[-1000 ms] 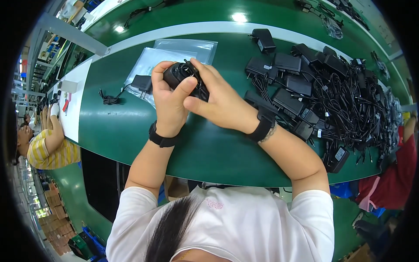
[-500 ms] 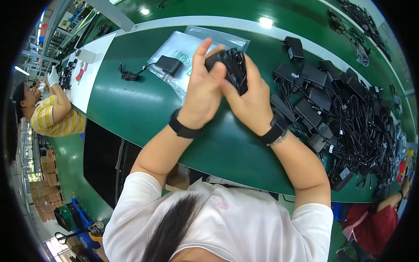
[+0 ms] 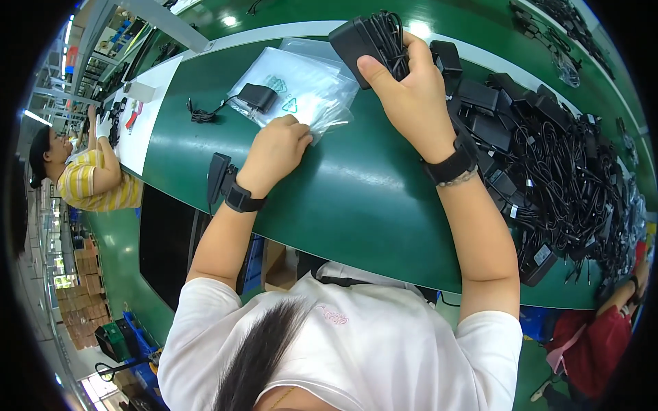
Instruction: The person picks up a power adapter and wraps its cord around the body by hand. They then slide the adapter into a plastic bag and place it on the table.
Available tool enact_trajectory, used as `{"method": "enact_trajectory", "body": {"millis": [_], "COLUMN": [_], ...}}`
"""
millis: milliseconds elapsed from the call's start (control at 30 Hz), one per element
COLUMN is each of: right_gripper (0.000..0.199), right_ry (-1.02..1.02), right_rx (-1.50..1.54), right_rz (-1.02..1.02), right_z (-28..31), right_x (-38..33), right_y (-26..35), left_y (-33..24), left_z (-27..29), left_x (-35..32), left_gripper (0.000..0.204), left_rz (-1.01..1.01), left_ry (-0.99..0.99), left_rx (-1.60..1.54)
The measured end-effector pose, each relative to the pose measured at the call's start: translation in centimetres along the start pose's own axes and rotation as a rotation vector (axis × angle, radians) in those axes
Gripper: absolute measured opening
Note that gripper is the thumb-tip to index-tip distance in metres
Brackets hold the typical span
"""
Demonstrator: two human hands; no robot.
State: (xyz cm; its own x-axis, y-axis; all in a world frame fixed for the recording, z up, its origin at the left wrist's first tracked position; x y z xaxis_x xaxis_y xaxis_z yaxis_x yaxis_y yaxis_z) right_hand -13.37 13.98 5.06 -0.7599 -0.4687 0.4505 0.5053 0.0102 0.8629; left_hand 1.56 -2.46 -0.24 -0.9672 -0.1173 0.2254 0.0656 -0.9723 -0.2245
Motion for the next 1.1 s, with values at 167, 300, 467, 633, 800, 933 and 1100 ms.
{"method": "enact_trajectory", "body": {"millis": [167, 300, 467, 633, 800, 933, 1100], "right_gripper": [0.048, 0.048, 0.050, 0.050, 0.049, 0.045, 0.038], "right_ry": [-0.025, -0.015, -0.014, -0.032, -0.009, 0.034, 0.055], "right_rx": [0.012, 0.040, 0.051, -0.003, 0.042, 0.187, 0.462], "right_rz": [-0.017, -0.015, -0.010, -0.035, -0.042, -0.183, -0.274], "right_z": [0.6, 0.6, 0.6, 0.7, 0.8, 0.8, 0.7], "right_x": [0.4, 0.4, 0.3, 0.4, 0.6, 0.5, 0.3], "right_y": [0.1, 0.4, 0.4, -0.2, 0.0, 0.4, 1.2], "left_y": [1.9, 5.6, 3.6, 3.3, 2.9, 2.7, 3.4], "left_z": [0.5, 0.7, 0.6, 1.3, 2.7, 3.6, 2.6], "left_x": [1.0, 1.7, 2.4, 2.8, 2.3, 1.5, 0.6], "left_gripper": [0.012, 0.023, 0.036, 0.019, 0.015, 0.014, 0.026], "left_rz": [0.148, 0.398, 0.127, 0.204, 0.347, 0.421, 0.484], "left_ry": [-0.216, -0.394, -0.387, -0.141, 0.236, 0.230, 0.252], "left_rx": [-0.187, -0.356, -0.144, -0.230, -0.352, -0.271, -0.517]}}
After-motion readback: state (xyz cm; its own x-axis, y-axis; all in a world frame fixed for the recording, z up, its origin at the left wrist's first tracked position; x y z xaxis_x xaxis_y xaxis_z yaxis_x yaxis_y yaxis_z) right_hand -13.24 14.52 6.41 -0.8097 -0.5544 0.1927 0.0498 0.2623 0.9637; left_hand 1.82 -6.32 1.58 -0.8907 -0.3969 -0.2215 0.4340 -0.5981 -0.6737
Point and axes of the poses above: each hand's wrist, its own x-axis towards the middle knuckle, its own z-axis out of the back of the hand, y = z × x, the point moved 3 cm from there along x, towards the middle knuckle, and after that the axes turned 1 degree about -x, right-handed, at the moved point
